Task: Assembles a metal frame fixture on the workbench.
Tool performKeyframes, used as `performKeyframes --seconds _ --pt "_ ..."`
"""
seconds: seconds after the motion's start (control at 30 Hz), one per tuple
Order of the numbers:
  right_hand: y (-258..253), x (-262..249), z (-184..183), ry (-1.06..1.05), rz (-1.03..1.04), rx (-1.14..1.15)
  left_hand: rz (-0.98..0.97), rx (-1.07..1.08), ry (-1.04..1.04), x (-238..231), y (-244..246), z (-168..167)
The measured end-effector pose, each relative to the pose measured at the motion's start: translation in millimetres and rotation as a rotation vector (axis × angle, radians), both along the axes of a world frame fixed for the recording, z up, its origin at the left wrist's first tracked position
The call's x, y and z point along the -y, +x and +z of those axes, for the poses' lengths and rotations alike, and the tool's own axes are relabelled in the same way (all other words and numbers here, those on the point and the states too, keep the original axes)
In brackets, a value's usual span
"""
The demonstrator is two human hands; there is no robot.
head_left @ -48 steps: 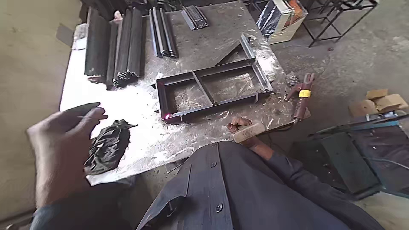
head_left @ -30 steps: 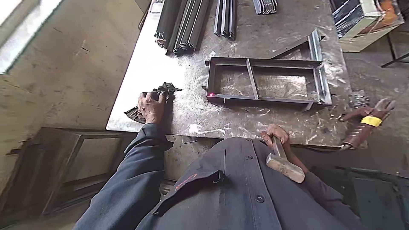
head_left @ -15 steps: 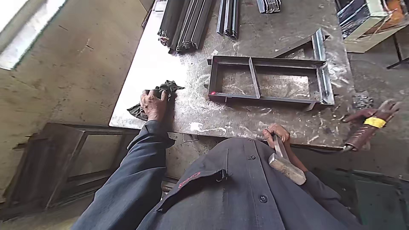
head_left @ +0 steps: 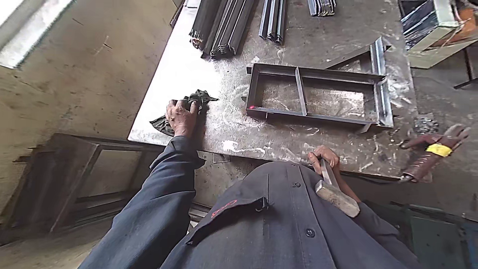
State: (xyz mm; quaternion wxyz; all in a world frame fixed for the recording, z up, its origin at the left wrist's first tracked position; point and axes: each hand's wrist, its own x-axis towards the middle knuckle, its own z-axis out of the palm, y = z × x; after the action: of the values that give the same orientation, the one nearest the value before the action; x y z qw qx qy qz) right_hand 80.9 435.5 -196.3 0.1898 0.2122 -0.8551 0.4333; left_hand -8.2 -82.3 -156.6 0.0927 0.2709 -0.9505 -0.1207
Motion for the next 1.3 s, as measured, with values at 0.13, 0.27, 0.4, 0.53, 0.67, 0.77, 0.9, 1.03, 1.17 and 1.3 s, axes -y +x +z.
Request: performKeyframes --seconds 0.13,0.27,0.4,0.53,0.67,0.77,0.9,1.03,1.17,1.3 --pt "-0.3 -1.0 -0.5 0.0 0.012 0.019 0.001 0.0 -0.002 0.9 0.1 -0.9" --pt "-2.1 -2.7 1.1 0.006 0.036 0.045 0.008 0.001 -0.001 0.4 -0.2 -1.5" --pt "-4.4 -4.3 1.6 0.039 0.059 0.054 0.009 -0.001 0.004 -1.2 0.3 0.4" --pt "-6.1 -3.2 4.3 0.044 0.073 0.053 0.011 -0.005 0.022 -4.8 1.9 5.1" --pt "-7.2 -3.4 1.3 0.043 0.067 0.049 0.007 -0.007 0.016 -2.7 1.8 2.7" --pt "-7.1 -4.5 1.0 0.055 0.069 0.049 0.005 -0.008 0.008 -2.3 1.5 1.5" --pt "-7.8 -4.3 0.6 0.079 0.063 0.031 0.015 -0.014 0.015 -2.7 1.2 0.9" --pt "-8.4 -2.9 3.4 0.089 0.071 0.033 0.01 -0.009 0.004 -2.5 0.7 0.8" --pt "-9.1 -1.7 4.6 0.093 0.073 0.029 0.007 -0.005 0.001 -1.2 0.6 -0.2" --pt "-8.6 -1.5 4.5 0.09 0.069 0.041 0.006 0.003 0.006 -2.5 0.8 1.3"
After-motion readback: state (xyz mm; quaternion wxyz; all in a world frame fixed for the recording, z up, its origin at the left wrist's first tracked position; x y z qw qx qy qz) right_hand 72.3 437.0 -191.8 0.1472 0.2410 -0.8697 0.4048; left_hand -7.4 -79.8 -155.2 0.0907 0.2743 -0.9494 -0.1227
